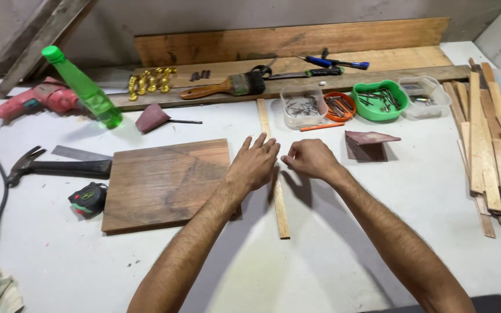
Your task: Sand wood pieces to prepare them for construction.
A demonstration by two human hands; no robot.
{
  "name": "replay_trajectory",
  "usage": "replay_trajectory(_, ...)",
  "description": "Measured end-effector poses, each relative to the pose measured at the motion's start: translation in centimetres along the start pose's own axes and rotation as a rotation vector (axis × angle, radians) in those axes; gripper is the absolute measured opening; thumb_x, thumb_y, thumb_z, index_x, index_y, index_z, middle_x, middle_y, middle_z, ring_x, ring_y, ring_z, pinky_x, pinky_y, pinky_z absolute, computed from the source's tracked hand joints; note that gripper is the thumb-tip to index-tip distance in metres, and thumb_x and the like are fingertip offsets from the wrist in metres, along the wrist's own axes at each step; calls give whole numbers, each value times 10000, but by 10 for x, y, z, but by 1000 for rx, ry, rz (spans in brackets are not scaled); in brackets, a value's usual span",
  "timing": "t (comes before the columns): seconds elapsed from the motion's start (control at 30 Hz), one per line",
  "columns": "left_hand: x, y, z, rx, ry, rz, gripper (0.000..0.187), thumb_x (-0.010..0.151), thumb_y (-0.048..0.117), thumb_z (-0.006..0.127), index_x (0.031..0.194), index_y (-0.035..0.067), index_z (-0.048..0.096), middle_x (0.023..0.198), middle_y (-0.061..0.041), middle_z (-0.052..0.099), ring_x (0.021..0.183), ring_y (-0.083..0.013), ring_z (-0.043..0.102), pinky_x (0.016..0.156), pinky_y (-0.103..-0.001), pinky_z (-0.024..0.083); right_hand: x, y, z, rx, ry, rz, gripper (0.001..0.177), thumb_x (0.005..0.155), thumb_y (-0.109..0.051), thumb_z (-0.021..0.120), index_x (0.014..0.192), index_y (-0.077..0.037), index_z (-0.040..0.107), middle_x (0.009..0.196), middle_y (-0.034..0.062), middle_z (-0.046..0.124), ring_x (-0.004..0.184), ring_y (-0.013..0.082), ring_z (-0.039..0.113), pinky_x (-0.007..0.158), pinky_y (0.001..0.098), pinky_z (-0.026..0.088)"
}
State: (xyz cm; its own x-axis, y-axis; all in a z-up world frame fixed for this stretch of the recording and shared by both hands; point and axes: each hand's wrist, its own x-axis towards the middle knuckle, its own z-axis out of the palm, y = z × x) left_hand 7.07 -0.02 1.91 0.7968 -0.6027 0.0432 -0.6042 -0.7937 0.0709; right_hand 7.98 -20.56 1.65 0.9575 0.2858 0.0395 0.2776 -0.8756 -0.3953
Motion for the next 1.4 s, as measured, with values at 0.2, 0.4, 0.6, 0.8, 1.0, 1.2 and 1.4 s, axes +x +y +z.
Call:
replay_trajectory(0.2, -18, -17, 9, -9, -62, -84, 529, 986, 150, 513, 1494, 38, 419, 1581, -150, 413, 1520, -334, 291, 1236, -600, 224, 26, -16, 43, -147, -372, 233, 513, 909, -549, 736, 800, -53, 810, 670, 114, 745, 572, 192, 688, 541, 386, 582)
replay_trajectory(0.4, -12, -24, 22, -43, -67, -74, 541, 997, 56, 466, 1530, 37, 376, 1609, -160, 370, 1511, -353, 277, 1229, -618, 203, 24, -12, 39, -130, -401, 248, 368, 912, -387, 748, 875, -21, 765, 708, 133, 729, 606, 204, 720, 550, 386, 629)
replay_trajectory(0.6, -3, -13, 20, 27, -43, -24, 630, 931, -7, 511, 1541, 72, 374, 1625, -137, 336, 1526, -324, 268, 1235, -603, 223, -5, -3, 24, -105, -211, 128, 302, 1021, -228, 507, 1074, 20, 673, 875, 165, 728, 746, 253, 715, 661, 420, 632)
replay_trajectory(0.8, 0, -22, 24, 141, 267, 38, 609, 892, -67, 528, 1459, 151, 479, 1586, -89, 406, 1463, -331, 345, 1176, -619, 288, -15, 41, -4, 80, -13, 66, 253, 1020, -225, 543, 1134, -70, 707, 847, 102, 725, 755, 191, 683, 695, 405, 560)
replay_trajectory(1.0, -5, -31, 24, 128, 471, 86, 147, 1104, 169, 641, 1242, 137, 679, 1212, -12, 717, 1096, -192, 646, 1007, -420, 546, -49, -16, -72, 225, -43, 130, 340, 902, -321, 725, 1168, -111, 698, 692, 87, 694, 642, 163, 639, 595, 359, 523)
replay_trajectory(1.2, -23, -21, -5, -19, 566, 176, 99, 1005, 198, 676, 1057, 126, 721, 912, -36, 707, 844, -171, 608, 753, -320, 538, -49, 32, -67, 186, 56, -356, 246, 905, -328, 781, 997, -102, 814, 827, 7, 742, 743, 108, 680, 629, 307, 570)
replay_trajectory(1.4, -30, -31, -8, -273, 514, 170, 220, 962, 306, 736, 1101, 138, 703, 861, 30, 661, 803, -131, 576, 735, -321, 514, -44, 18, -79, 261, -132, -68, 252, 916, -317, 766, 1066, -119, 814, 773, 1, 776, 710, 76, 691, 625, 269, 577)
